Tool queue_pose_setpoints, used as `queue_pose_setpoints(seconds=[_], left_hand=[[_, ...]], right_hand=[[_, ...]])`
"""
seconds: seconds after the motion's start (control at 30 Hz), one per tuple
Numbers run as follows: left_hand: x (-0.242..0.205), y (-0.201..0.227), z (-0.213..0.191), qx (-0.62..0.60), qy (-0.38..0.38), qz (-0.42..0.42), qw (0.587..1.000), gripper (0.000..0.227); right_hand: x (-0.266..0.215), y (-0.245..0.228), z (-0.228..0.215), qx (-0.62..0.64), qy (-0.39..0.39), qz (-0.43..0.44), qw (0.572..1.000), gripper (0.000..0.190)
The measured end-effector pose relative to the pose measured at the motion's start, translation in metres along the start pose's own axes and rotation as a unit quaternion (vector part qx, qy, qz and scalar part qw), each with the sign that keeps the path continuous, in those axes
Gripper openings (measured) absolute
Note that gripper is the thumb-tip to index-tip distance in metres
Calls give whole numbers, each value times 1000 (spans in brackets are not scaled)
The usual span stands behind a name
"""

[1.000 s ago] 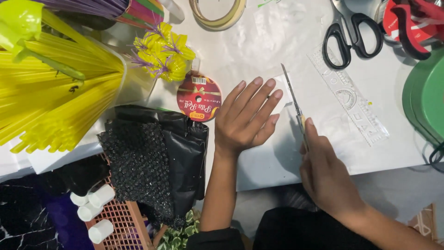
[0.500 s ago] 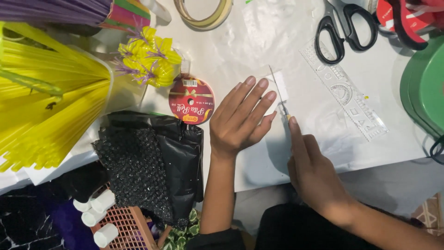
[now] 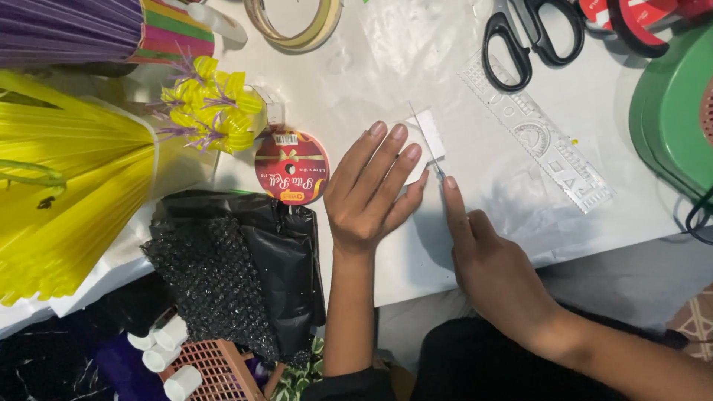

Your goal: Cutting and shaping a white foam block using a utility knife and marking it with a pen.

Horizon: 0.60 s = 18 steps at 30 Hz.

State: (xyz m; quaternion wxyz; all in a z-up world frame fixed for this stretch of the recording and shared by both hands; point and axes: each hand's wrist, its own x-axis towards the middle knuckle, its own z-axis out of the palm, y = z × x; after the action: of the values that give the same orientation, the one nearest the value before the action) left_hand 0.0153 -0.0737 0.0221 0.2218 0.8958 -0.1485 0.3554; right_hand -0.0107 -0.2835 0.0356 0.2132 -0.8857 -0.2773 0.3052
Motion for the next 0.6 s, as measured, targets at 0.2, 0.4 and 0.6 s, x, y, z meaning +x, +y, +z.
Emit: queue_pose_setpoints(seconds=[0.2,0.4,0.6], left_hand=[[-3,2,3,-9,4,-19,1000,21],[-5,1,5,-6,10,-18,1000,21],[-5,-1,10,-10,26,-29,999,19]], right_hand=[[-5,-3,-2,9,-18,-9,1000,93],[-4,3,9,3,-17,2,1000,98],[-1,11,18,12,-30,15,999,97]])
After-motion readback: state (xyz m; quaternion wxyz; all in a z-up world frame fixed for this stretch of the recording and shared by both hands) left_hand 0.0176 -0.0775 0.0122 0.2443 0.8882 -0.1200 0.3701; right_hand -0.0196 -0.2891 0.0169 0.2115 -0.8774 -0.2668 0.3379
